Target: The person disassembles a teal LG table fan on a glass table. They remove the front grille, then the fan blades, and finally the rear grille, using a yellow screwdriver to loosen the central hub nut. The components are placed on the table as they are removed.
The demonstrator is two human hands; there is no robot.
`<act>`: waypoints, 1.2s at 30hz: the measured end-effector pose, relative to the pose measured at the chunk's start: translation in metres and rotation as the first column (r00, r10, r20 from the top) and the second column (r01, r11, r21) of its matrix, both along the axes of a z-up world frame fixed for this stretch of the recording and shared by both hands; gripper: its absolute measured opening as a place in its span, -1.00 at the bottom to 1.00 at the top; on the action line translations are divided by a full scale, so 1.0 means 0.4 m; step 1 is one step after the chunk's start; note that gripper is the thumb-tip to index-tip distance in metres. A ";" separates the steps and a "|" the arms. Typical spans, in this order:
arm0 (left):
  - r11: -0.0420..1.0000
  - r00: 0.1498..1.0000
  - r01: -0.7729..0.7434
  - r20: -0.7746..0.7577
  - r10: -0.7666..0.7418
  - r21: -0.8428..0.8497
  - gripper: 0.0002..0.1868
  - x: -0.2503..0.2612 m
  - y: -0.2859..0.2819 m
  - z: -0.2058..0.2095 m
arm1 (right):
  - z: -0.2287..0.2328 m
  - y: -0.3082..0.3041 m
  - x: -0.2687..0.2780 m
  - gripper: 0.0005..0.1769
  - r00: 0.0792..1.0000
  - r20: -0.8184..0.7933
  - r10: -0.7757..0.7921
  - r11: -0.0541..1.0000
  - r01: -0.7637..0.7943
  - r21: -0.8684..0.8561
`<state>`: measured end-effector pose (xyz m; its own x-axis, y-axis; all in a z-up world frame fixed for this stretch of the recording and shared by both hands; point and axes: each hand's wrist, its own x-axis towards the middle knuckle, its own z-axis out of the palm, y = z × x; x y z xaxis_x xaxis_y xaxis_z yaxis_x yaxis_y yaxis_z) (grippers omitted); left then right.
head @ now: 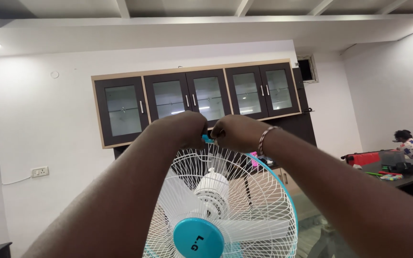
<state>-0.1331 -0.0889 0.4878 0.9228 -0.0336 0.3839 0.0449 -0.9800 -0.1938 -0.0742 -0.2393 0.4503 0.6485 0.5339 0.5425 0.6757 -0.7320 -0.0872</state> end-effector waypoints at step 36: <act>0.916 0.869 0.276 0.482 -0.108 -0.292 -0.60 0.034 0.063 -0.134 | -0.076 -0.026 -0.010 -0.63 0.994 0.040 0.105 0.898 -0.112 0.427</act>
